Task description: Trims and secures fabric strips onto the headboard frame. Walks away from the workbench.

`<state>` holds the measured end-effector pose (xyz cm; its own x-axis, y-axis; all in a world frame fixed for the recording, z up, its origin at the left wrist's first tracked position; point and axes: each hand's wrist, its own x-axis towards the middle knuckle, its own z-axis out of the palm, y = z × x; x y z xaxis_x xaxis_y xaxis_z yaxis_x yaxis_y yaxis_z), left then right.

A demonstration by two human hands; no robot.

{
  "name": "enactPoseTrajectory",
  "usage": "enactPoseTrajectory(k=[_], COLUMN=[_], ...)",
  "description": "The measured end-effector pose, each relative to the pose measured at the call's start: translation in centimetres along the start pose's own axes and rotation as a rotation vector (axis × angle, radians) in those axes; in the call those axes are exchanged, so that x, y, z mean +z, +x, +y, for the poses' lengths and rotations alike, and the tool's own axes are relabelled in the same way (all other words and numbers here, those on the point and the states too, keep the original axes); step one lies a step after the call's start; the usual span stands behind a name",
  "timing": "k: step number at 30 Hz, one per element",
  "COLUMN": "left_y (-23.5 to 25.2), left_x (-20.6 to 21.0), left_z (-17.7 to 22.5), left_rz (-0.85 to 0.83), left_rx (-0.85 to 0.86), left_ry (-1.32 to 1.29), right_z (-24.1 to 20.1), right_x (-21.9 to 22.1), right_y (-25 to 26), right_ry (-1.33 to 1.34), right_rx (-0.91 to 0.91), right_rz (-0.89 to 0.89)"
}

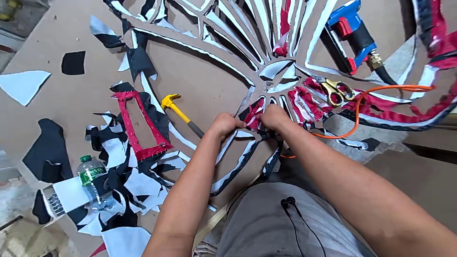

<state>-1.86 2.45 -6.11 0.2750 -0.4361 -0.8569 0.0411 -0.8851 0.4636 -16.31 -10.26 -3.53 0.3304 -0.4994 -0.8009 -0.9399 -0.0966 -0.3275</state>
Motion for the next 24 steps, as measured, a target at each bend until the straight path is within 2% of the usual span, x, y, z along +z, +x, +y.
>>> enactPoseTrajectory(k=[4, 7, 9, 13, 15, 16, 20, 24], left_y=[0.2, 0.5, 0.7, 0.8, 0.8, 0.8, 1.3, 0.9], left_x=[0.2, 0.1, 0.1, 0.0, -0.3, -0.4, -0.9, -0.7], left_z=[-0.5, -1.0, -0.9, -0.7, -0.6, -0.6, -1.2, -2.1], left_rz=[-0.013, -0.035, -0.034, -0.040, -0.060, -0.079, -0.144, -0.133], left_rx=[0.027, 0.020, 0.013, 0.014, 0.018, 0.017, 0.037, 0.059], left_ry=[-0.160, -0.179, -0.173, -0.150, -0.131, -0.134, -0.205, -0.288], right_z=[-0.5, -0.1, -0.2, -0.4, 0.1, 0.2, 0.0, -0.1], right_x=[-0.5, -0.6, -0.7, -1.2, -2.1, -2.9, -5.5, -6.4], right_y=[-0.3, 0.2, 0.0, -0.8, 0.4, 1.2, 4.2, 6.7], right_ry=[-0.077, -0.119, -0.148, -0.179, -0.171, -0.182, -0.162, 0.127], right_rx=[-0.023, -0.051, -0.049, -0.096, -0.216, -0.271, -0.309, -0.222], right_rz=[-0.047, -0.124, -0.110, 0.197, 0.370, 0.388, 0.198, -0.122])
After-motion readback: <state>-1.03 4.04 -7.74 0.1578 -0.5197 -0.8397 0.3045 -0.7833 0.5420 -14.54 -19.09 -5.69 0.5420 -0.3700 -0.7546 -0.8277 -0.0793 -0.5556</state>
